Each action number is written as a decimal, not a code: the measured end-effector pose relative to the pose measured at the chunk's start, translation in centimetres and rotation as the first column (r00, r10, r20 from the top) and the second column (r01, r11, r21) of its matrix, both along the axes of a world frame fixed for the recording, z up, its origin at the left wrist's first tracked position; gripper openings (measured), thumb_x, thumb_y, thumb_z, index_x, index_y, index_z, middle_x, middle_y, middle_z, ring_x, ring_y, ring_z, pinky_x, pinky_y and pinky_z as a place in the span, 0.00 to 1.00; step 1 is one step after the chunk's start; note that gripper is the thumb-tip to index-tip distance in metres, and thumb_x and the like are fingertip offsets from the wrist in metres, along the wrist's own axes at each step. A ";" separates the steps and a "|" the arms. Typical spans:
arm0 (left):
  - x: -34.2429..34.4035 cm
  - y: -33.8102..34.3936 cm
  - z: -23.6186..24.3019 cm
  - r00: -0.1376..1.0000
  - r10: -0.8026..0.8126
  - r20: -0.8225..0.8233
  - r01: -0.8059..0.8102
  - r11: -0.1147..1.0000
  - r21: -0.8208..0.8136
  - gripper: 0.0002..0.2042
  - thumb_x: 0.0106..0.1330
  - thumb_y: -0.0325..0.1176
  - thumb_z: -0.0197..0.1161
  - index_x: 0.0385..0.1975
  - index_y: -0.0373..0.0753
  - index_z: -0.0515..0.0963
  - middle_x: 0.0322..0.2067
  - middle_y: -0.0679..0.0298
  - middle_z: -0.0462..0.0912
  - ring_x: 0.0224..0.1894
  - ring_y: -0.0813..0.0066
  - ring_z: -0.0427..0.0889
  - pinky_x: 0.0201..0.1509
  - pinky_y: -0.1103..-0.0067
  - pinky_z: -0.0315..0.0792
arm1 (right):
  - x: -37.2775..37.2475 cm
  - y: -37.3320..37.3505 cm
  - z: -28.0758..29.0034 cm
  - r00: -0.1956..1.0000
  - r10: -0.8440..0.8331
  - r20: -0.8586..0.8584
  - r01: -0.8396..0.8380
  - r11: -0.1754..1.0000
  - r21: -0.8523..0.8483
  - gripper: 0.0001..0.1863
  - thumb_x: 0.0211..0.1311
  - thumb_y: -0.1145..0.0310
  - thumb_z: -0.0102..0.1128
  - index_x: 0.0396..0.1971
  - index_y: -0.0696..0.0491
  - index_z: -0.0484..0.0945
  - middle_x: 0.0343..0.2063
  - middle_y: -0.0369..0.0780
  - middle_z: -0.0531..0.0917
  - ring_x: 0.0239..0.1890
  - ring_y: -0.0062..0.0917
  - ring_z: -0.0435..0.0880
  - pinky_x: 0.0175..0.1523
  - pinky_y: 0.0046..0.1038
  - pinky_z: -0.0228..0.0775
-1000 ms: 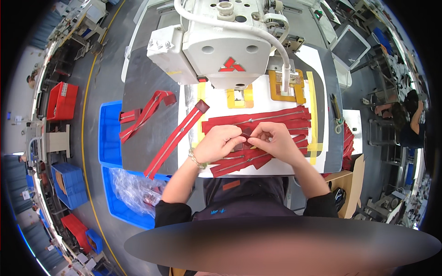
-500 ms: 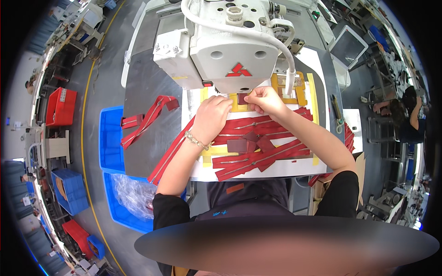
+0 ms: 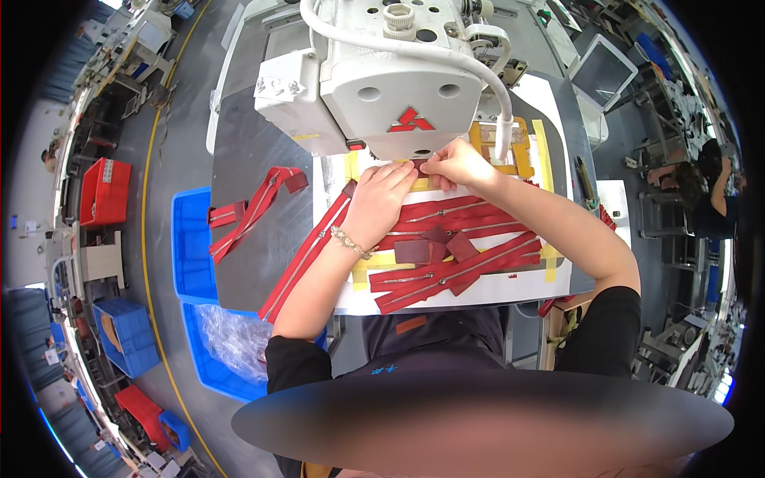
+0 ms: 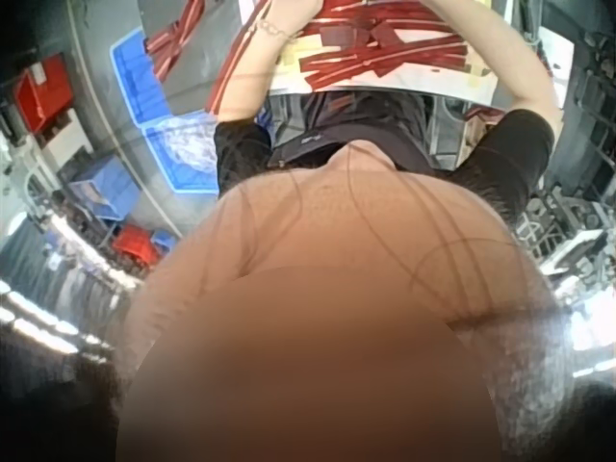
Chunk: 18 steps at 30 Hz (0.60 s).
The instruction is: The recorder is aligning zippers on a jig and processing them through an industrial sewing machine.
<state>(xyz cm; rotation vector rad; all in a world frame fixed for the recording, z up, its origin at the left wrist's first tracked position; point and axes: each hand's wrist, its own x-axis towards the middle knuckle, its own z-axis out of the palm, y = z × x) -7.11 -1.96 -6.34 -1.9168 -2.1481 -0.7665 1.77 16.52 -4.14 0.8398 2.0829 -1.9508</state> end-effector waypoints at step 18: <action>-0.8 -0.9 0.4 0.997 -0.071 0.014 0.072 0.992 -0.108 0.16 0.61 0.25 0.53 0.50 0.36 0.75 0.54 0.60 0.76 0.58 0.69 0.72 0.61 0.67 0.63 | 3.2 2.7 -0.5 0.558 0.745 -0.367 0.020 0.430 0.903 0.16 0.50 0.73 0.64 0.42 0.53 0.80 0.41 0.39 0.81 0.40 0.30 0.80 0.45 0.30 0.68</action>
